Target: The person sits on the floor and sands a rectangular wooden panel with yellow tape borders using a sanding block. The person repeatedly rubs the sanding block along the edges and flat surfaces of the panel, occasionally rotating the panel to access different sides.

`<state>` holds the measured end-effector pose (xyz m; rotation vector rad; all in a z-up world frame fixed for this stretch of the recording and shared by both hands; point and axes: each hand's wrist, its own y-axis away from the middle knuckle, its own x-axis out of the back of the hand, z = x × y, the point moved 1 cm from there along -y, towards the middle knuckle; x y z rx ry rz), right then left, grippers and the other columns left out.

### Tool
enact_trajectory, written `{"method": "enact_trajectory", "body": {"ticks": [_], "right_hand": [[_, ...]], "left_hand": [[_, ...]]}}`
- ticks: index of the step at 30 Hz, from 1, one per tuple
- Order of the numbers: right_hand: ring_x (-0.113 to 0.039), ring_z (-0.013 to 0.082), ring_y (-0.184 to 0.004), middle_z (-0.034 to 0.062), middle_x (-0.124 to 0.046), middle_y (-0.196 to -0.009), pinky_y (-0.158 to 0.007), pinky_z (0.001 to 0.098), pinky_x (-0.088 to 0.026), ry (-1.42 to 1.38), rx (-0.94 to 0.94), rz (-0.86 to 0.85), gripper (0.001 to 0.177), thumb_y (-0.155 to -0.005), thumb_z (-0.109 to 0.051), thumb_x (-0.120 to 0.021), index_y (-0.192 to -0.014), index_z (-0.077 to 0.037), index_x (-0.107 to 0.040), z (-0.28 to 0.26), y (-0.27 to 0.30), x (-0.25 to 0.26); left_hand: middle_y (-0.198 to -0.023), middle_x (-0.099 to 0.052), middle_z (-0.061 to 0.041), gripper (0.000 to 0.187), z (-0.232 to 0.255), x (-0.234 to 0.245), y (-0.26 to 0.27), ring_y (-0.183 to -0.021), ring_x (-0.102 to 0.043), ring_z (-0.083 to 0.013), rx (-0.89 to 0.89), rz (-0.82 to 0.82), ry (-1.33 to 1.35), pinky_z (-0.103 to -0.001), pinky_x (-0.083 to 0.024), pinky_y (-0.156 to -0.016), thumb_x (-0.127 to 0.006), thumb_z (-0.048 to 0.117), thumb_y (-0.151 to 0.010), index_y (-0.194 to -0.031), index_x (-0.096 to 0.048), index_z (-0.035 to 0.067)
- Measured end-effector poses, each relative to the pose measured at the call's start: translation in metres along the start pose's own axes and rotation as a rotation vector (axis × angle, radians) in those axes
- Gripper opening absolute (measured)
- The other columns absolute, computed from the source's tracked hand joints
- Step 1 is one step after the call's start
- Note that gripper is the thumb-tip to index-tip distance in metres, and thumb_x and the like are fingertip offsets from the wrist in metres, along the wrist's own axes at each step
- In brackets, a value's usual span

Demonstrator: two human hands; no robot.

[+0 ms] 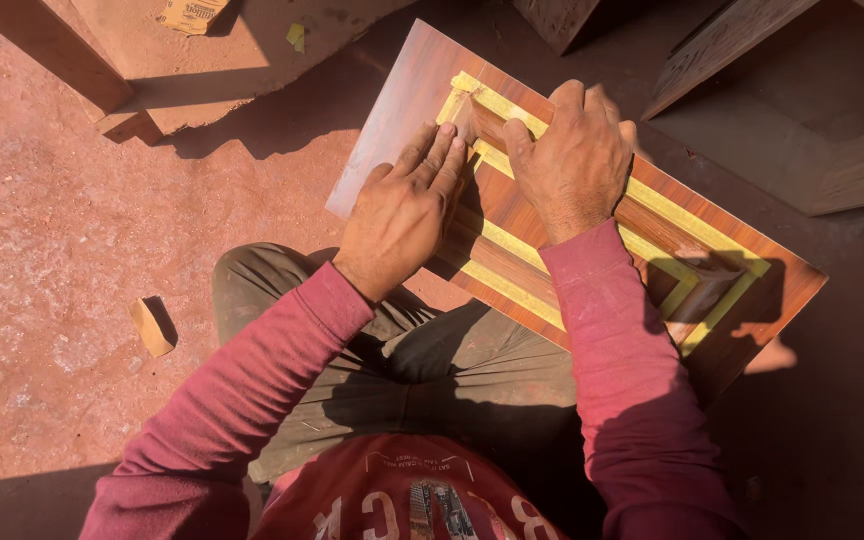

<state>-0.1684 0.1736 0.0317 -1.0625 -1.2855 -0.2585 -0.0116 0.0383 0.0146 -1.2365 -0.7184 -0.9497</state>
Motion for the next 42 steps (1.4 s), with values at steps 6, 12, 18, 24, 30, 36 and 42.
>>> {"method": "enact_trajectory", "body": {"ticks": [6,12,18,24,30,36,42], "right_hand": [[-0.062,0.0302,-0.082,0.0138,-0.060,-0.090,-0.080,0.0491,-0.045,0.041,0.005,-0.023,0.044,-0.091,-0.042,-0.080,-0.095,-0.005,-0.057,-0.001,0.005,-0.005],[-0.062,0.0288,-0.081,0.0123,-0.060,-0.085,-0.080,0.0505,-0.044,0.052,-0.005,-0.039,0.049,-0.082,-0.048,-0.081,-0.093,-0.006,-0.058,0.000,-0.004,-0.001],[-0.063,0.0301,-0.089,0.0096,-0.062,-0.093,-0.080,0.0498,-0.044,-0.053,-0.074,-0.081,0.043,-0.090,-0.045,-0.079,-0.099,-0.008,-0.059,-0.004,-0.004,0.003],[-0.063,0.0326,-0.089,0.0133,-0.061,-0.093,-0.080,0.0498,-0.044,0.015,0.008,0.021,0.052,-0.090,-0.051,-0.081,-0.094,-0.005,-0.057,-0.009,0.013,0.013],[-0.063,0.0319,-0.089,0.0133,-0.061,-0.091,-0.081,0.0489,-0.043,0.043,-0.010,0.003,0.048,-0.085,-0.048,-0.079,-0.095,-0.006,-0.058,-0.008,0.006,0.011],[-0.062,0.0301,-0.087,0.0135,-0.060,-0.089,-0.084,0.0472,-0.043,0.060,-0.002,-0.020,0.045,-0.088,-0.046,-0.076,-0.095,-0.006,-0.059,-0.007,0.006,0.002],[-0.060,0.0308,-0.085,0.0142,-0.058,-0.092,-0.078,0.0466,-0.041,0.017,0.016,0.009,0.049,-0.087,-0.048,-0.078,-0.099,-0.004,-0.059,-0.006,0.023,-0.001]], "left_hand": [[-0.151,-0.056,-0.016,0.052,-0.004,0.005,-0.012,-0.146,-0.048,-0.0268,0.005,0.020,-0.112,-0.038,-0.053,-0.093,-0.051,0.009,-0.098,-0.149,-0.053,-0.001],[-0.148,-0.057,-0.020,0.051,0.014,0.028,-0.008,-0.142,-0.048,-0.0294,-0.077,-0.064,-0.265,-0.036,-0.050,-0.077,-0.048,0.011,-0.095,-0.144,-0.053,-0.004],[-0.147,-0.058,-0.023,0.057,0.018,0.013,-0.006,-0.141,-0.051,-0.0320,-0.078,-0.051,-0.391,-0.035,-0.049,-0.074,-0.049,0.011,-0.093,-0.145,-0.049,-0.011],[-0.148,-0.056,-0.026,0.049,0.025,0.020,-0.020,-0.139,-0.053,-0.0367,-0.082,-0.092,-0.367,-0.037,-0.051,-0.071,-0.050,0.013,-0.097,-0.139,-0.051,-0.011],[-0.110,-0.070,-0.027,0.041,-0.009,0.057,0.002,-0.102,-0.071,-0.0409,0.338,0.060,0.524,-0.044,-0.055,-0.082,-0.061,0.028,-0.107,-0.122,-0.055,-0.010],[-0.081,-0.064,-0.018,0.041,-0.026,0.052,0.060,-0.073,-0.067,-0.0273,0.535,-0.131,0.574,-0.040,-0.053,-0.068,-0.071,0.032,-0.094,-0.104,-0.054,-0.004],[-0.095,-0.067,-0.015,0.033,-0.017,0.044,0.063,-0.090,-0.067,-0.0259,0.478,-0.122,0.726,-0.037,-0.054,-0.078,-0.073,0.027,-0.093,-0.095,-0.059,-0.003]]}}
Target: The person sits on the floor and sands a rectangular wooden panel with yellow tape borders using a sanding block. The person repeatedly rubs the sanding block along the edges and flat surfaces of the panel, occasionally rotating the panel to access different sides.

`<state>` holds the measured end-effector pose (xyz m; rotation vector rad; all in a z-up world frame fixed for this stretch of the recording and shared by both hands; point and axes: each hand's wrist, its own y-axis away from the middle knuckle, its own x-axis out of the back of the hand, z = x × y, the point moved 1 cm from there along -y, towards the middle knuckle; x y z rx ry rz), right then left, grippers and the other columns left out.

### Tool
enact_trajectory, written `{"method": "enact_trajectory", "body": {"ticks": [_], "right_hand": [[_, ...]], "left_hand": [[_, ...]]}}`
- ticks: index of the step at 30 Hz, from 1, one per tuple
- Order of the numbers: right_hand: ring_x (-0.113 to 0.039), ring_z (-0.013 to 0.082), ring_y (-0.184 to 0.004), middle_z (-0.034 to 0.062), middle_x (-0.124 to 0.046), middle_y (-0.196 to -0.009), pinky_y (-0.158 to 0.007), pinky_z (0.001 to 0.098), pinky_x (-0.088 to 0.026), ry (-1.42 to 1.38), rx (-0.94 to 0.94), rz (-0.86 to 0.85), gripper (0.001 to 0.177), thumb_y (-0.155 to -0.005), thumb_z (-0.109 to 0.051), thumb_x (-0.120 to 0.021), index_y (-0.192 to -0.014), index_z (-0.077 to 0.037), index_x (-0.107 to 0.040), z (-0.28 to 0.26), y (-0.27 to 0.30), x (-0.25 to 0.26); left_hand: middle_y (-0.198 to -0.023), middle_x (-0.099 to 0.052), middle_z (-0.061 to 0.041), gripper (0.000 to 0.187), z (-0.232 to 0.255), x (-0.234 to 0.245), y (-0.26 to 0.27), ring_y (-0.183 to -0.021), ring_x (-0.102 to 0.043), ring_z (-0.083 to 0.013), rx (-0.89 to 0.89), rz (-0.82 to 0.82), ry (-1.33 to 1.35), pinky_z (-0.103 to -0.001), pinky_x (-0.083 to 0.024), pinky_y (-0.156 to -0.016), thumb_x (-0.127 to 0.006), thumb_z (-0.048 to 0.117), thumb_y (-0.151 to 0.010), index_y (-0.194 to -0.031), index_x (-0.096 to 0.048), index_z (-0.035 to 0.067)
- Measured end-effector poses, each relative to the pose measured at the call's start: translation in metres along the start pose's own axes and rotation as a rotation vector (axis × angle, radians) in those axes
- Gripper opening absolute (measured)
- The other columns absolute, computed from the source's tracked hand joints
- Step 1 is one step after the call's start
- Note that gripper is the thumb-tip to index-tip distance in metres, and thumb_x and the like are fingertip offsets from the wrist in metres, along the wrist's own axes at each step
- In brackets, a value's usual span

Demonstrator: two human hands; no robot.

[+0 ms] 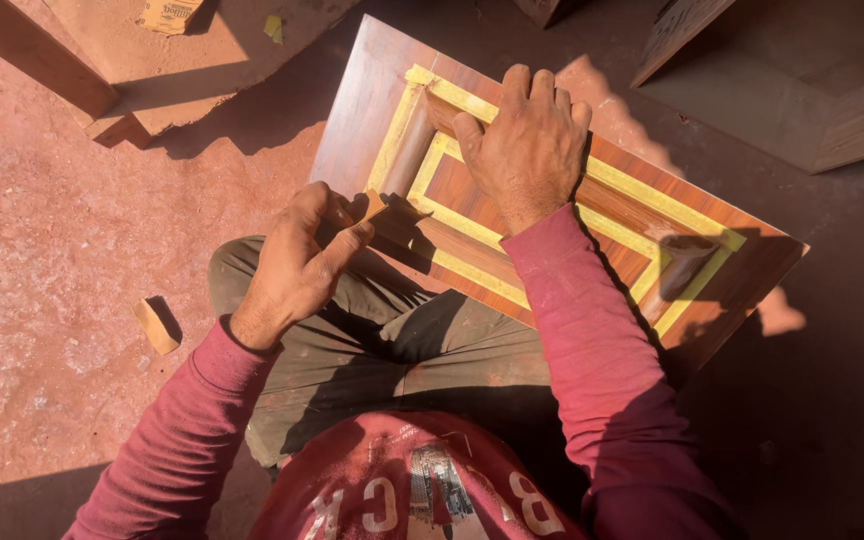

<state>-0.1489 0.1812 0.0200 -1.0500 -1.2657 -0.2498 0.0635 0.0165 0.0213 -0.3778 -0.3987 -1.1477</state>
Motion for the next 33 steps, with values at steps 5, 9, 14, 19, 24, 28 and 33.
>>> {"method": "enact_trajectory", "body": {"ticks": [5,9,14,19,24,28,33], "right_hand": [[-0.059,0.0304,-0.085,0.0141,-0.058,-0.092,-0.078,0.0459,-0.040,0.006,0.030,0.050,0.054,-0.088,-0.051,-0.079,-0.102,-0.003,-0.060,0.001,0.004,-0.003],[-0.059,0.0302,-0.083,0.0151,-0.058,-0.092,-0.077,0.0459,-0.040,0.016,0.024,0.051,0.056,-0.092,-0.052,-0.080,-0.106,-0.001,-0.061,0.005,0.007,-0.010],[-0.059,0.0296,-0.089,0.0177,-0.061,-0.104,-0.081,0.0458,-0.042,-0.006,0.036,0.110,0.071,-0.089,-0.054,-0.082,-0.124,0.004,-0.059,0.010,0.009,-0.017],[-0.060,0.0301,-0.090,0.0198,-0.061,-0.108,-0.079,0.0454,-0.041,0.002,0.053,0.118,0.080,-0.092,-0.060,-0.082,-0.131,0.006,-0.057,0.012,0.009,-0.021],[-0.060,0.0314,-0.092,0.0204,-0.062,-0.106,-0.077,0.0465,-0.040,-0.036,0.042,0.089,0.075,-0.094,-0.059,-0.081,-0.127,0.005,-0.059,0.016,0.010,-0.024],[-0.060,0.0324,-0.096,0.0193,-0.062,-0.101,-0.083,0.0481,-0.041,-0.033,0.061,0.135,0.071,-0.094,-0.060,-0.081,-0.121,0.002,-0.063,0.016,0.013,-0.024],[-0.061,0.0313,-0.090,0.0158,-0.063,-0.093,-0.086,0.0518,-0.043,-0.107,0.071,0.211,0.060,-0.094,-0.056,-0.077,-0.110,0.001,-0.066,0.016,0.018,-0.026]], "left_hand": [[-0.108,-0.066,-0.015,0.019,0.002,0.005,0.000,-0.101,-0.069,-0.0289,-0.145,-0.068,-0.108,-0.038,-0.058,-0.084,-0.074,0.012,-0.088,-0.101,-0.065,0.002],[-0.112,-0.067,-0.019,0.043,0.017,0.002,-0.009,-0.107,-0.065,-0.0420,-0.385,-0.073,-0.323,-0.048,-0.054,-0.086,-0.076,0.003,-0.082,-0.123,-0.062,-0.003],[-0.103,-0.066,-0.019,0.030,0.028,-0.005,-0.022,-0.093,-0.068,-0.0402,-0.192,-0.122,-0.407,-0.047,-0.055,-0.077,-0.079,0.010,-0.085,-0.106,-0.060,0.000],[-0.109,-0.070,-0.018,0.020,0.026,-0.011,-0.023,-0.096,-0.068,-0.0388,-0.305,-0.147,-0.475,-0.047,-0.056,-0.080,-0.076,0.011,-0.092,-0.106,-0.064,0.004],[-0.104,-0.068,-0.020,0.043,0.033,-0.015,-0.028,-0.094,-0.067,-0.0394,-0.428,-0.080,-0.562,-0.049,-0.055,-0.081,-0.068,0.004,-0.086,-0.128,-0.064,-0.004],[-0.095,-0.065,-0.017,0.027,0.046,-0.016,-0.034,-0.084,-0.067,-0.0351,-0.356,-0.156,-0.814,-0.046,-0.054,-0.071,-0.067,0.013,-0.095,-0.121,-0.072,0.006],[-0.093,-0.064,-0.017,0.028,0.057,-0.021,-0.044,-0.084,-0.067,-0.0367,-0.329,-0.264,-0.817,-0.047,-0.052,-0.069,-0.071,0.026,-0.091,-0.112,-0.072,0.008]]}}
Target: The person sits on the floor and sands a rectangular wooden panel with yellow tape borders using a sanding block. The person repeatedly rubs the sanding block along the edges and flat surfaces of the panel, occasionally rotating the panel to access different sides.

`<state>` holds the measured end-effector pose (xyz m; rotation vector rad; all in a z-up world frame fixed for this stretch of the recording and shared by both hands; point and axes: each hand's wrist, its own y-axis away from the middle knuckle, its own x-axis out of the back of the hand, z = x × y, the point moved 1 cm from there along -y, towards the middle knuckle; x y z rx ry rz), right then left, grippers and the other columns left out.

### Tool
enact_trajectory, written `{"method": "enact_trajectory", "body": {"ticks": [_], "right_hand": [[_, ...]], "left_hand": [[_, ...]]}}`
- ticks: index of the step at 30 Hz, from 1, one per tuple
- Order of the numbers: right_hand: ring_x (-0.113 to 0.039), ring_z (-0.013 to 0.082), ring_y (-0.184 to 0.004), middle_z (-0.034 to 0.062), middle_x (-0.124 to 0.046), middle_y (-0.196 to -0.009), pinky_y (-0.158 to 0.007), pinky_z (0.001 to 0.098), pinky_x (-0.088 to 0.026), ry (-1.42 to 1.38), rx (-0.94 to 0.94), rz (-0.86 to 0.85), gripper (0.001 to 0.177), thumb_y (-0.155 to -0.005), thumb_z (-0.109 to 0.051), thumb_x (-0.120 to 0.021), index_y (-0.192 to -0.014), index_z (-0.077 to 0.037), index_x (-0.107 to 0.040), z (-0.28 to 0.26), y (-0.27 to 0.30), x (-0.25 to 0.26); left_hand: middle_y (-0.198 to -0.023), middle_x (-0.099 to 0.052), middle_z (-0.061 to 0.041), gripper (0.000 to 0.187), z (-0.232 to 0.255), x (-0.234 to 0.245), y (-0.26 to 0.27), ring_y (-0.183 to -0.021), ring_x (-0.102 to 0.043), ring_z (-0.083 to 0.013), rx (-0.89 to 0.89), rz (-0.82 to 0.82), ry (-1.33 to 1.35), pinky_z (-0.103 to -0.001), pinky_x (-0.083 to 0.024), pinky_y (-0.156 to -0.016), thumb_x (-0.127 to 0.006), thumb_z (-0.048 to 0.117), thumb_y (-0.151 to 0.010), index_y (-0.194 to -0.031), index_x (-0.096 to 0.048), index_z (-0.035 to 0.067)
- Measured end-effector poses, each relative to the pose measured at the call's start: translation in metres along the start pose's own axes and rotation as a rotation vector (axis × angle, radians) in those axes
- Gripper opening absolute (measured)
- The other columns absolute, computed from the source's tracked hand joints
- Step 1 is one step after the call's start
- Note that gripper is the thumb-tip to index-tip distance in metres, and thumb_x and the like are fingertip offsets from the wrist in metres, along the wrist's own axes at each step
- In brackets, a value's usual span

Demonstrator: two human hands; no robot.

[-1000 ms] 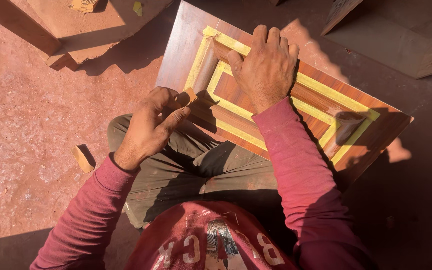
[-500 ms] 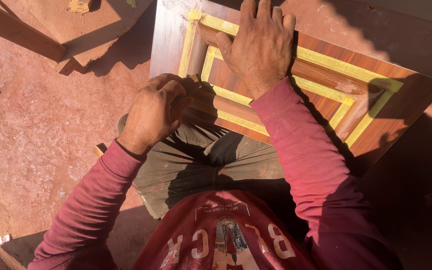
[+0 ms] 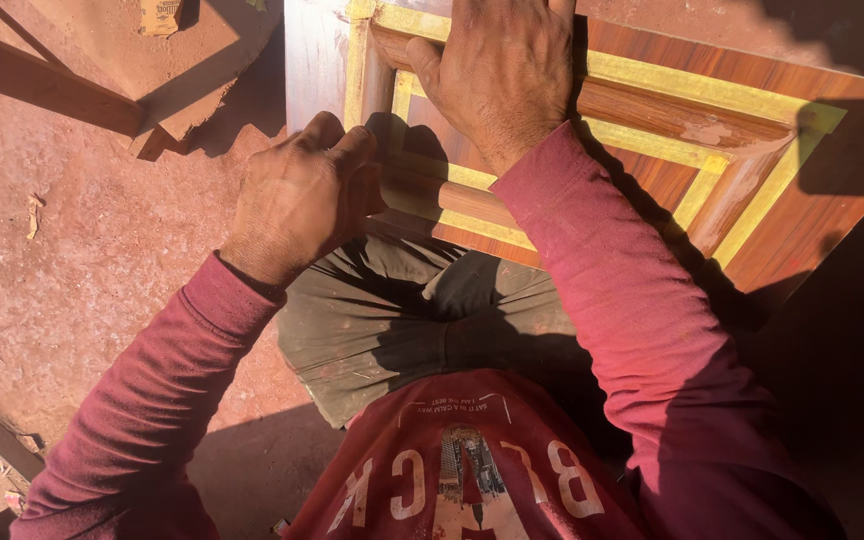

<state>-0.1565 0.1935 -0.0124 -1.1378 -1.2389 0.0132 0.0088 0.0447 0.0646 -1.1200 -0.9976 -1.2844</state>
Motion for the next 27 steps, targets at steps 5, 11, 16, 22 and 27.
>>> {"method": "enact_trajectory", "body": {"ticks": [5,11,16,22,27], "right_hand": [[-0.061,0.0325,-0.074,0.0159,-0.060,-0.077,-0.071,0.0496,-0.045,-0.077,-0.112,-0.063,0.071,-0.095,-0.072,-0.074,-0.096,-0.001,-0.068,0.001,0.001,-0.005],[-0.064,0.0317,-0.081,0.0150,-0.065,-0.089,-0.074,0.0468,-0.045,-0.031,-0.047,0.130,0.054,-0.087,-0.053,-0.075,-0.102,-0.002,-0.065,-0.001,-0.009,0.024],[-0.066,0.0319,-0.095,0.0127,-0.069,-0.106,-0.089,0.0441,-0.051,-0.649,0.025,0.131,0.031,-0.093,-0.027,-0.069,-0.112,-0.004,-0.062,0.000,-0.015,0.055],[-0.069,0.0166,-0.069,0.0027,-0.069,-0.074,-0.064,0.0322,-0.056,-0.890,-0.064,-0.096,0.007,-0.087,-0.005,-0.066,-0.089,-0.008,-0.061,0.002,-0.008,0.057],[-0.068,0.0036,-0.059,-0.0014,-0.066,-0.059,-0.054,0.0243,-0.051,-0.941,-0.112,-0.287,0.010,-0.086,0.001,-0.069,-0.089,-0.006,-0.062,-0.001,-0.004,0.055]], "left_hand": [[-0.095,-0.062,-0.013,0.030,-0.001,0.003,-0.002,-0.089,-0.065,-0.0305,0.090,0.077,0.137,-0.043,-0.051,-0.078,-0.072,0.027,-0.103,-0.115,-0.060,0.001],[-0.109,-0.050,-0.001,0.036,0.008,-0.006,-0.005,-0.102,-0.058,-0.0133,0.159,0.069,1.002,-0.029,-0.054,-0.088,-0.065,0.002,-0.087,-0.121,-0.051,-0.003],[-0.089,-0.070,-0.003,0.023,0.010,-0.012,-0.033,-0.073,-0.058,-0.0095,0.346,0.018,1.313,-0.025,-0.050,-0.065,-0.069,0.011,-0.098,-0.116,-0.068,-0.003],[-0.084,-0.072,-0.002,0.022,0.016,-0.017,-0.052,-0.069,-0.062,-0.0074,0.268,-0.180,1.074,-0.022,-0.051,-0.057,-0.062,0.022,-0.103,-0.110,-0.067,0.002],[-0.083,-0.071,-0.002,0.016,0.021,-0.017,-0.040,-0.074,-0.066,-0.0089,0.299,-0.172,1.186,-0.026,-0.056,-0.060,-0.058,0.010,-0.094,-0.104,-0.064,-0.001]]}}
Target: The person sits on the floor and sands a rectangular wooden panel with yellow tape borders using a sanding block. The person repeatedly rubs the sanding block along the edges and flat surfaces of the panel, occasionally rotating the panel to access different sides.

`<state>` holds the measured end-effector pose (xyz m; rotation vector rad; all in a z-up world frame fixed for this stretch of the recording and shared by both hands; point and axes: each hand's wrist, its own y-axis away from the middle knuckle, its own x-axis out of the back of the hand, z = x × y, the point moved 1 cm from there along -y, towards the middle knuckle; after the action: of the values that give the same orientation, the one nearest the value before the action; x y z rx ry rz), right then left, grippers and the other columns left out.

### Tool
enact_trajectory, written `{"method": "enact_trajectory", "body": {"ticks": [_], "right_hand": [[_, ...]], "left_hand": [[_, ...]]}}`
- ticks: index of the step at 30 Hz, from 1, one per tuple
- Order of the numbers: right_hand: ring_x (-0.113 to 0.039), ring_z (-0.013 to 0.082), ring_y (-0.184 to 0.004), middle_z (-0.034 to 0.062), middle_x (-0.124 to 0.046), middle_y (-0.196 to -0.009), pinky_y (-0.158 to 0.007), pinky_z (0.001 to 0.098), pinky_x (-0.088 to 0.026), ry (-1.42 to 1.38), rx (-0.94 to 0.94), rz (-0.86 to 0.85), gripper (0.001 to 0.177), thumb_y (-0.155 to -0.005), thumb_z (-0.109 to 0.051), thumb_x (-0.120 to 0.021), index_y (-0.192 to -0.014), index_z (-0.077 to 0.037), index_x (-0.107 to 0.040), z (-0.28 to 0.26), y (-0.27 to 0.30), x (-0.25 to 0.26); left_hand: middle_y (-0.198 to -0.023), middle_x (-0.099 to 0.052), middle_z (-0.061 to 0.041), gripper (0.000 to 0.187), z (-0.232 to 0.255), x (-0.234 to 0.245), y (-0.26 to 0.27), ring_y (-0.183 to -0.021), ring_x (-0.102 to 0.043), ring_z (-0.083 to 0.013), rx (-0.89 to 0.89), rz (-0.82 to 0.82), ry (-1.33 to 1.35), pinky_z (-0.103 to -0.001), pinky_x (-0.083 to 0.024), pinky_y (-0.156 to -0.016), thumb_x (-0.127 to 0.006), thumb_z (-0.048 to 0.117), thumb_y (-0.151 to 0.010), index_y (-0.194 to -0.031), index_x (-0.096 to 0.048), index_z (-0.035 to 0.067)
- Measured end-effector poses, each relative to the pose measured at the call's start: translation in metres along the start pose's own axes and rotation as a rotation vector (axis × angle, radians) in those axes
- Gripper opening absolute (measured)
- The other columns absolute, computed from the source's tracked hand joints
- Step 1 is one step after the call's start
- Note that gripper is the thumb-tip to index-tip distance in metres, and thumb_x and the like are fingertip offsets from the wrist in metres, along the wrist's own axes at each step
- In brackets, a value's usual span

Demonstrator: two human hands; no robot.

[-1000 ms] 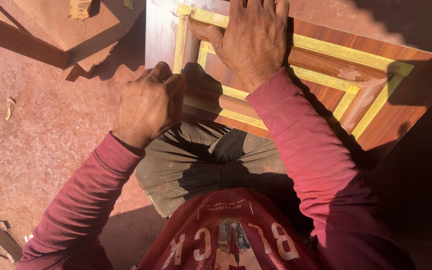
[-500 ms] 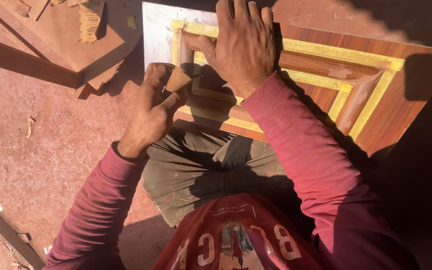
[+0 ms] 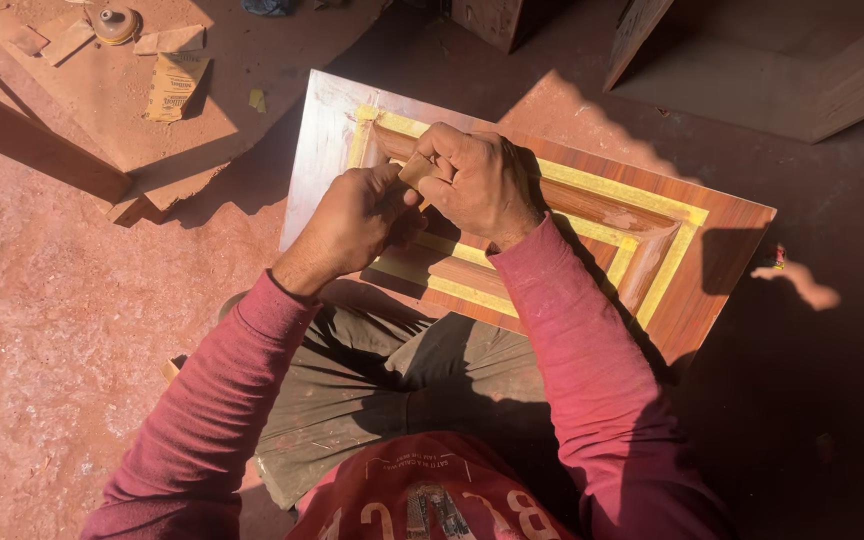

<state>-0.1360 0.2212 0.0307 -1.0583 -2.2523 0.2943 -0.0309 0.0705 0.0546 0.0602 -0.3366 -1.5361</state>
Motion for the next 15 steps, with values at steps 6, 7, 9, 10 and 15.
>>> {"method": "enact_trajectory", "body": {"ticks": [6,7,9,10,15], "right_hand": [[-0.060,0.0048,-0.056,0.0000,-0.061,-0.068,-0.050,0.0217,-0.049,-0.279,-0.108,0.034,0.008,-0.084,0.007,-0.059,-0.082,-0.001,-0.058,0.017,-0.006,0.010],[-0.058,0.0045,-0.056,-0.0002,-0.059,-0.068,-0.050,0.0218,-0.049,-0.321,-0.121,0.020,0.009,-0.083,0.008,-0.057,-0.083,-0.002,-0.057,0.020,-0.005,0.013],[-0.055,0.0039,-0.056,-0.0005,-0.056,-0.070,-0.050,0.0221,-0.049,-0.409,-0.136,-0.008,0.011,-0.082,0.009,-0.055,-0.084,-0.003,-0.056,0.023,-0.006,0.017],[-0.056,0.0035,-0.058,-0.0008,-0.058,-0.070,-0.052,0.0211,-0.048,-0.467,-0.113,-0.051,0.014,-0.082,0.009,-0.055,-0.088,-0.003,-0.058,0.024,-0.009,0.018],[-0.059,0.0024,-0.066,0.0012,-0.063,-0.075,-0.058,0.0198,-0.051,-0.405,-0.010,-0.068,0.022,-0.077,0.012,-0.061,-0.095,-0.001,-0.060,0.028,-0.007,0.020]], "left_hand": [[-0.105,-0.060,-0.025,0.067,0.008,-0.017,-0.003,-0.088,-0.067,-0.0410,-0.603,0.225,-0.742,-0.045,-0.056,-0.071,-0.079,0.033,-0.087,-0.128,-0.046,-0.009],[-0.112,-0.059,-0.026,0.057,0.007,-0.020,-0.003,-0.089,-0.067,-0.0430,-0.566,0.256,-0.775,-0.048,-0.055,-0.071,-0.076,0.028,-0.091,-0.127,-0.047,-0.006],[-0.124,-0.056,-0.026,0.037,0.008,-0.021,-0.002,-0.091,-0.066,-0.0469,-0.492,0.327,-0.850,-0.052,-0.053,-0.072,-0.069,0.017,-0.099,-0.124,-0.049,-0.001],[-0.124,-0.055,-0.027,0.038,0.010,-0.019,-0.001,-0.093,-0.065,-0.0476,-0.506,0.323,-0.817,-0.053,-0.053,-0.073,-0.069,0.016,-0.099,-0.125,-0.048,-0.002],[-0.124,-0.055,-0.027,0.039,0.013,-0.015,0.006,-0.101,-0.064,-0.0464,-0.628,0.337,-0.751,-0.049,-0.054,-0.080,-0.065,0.009,-0.097,-0.131,-0.049,-0.004]]}}
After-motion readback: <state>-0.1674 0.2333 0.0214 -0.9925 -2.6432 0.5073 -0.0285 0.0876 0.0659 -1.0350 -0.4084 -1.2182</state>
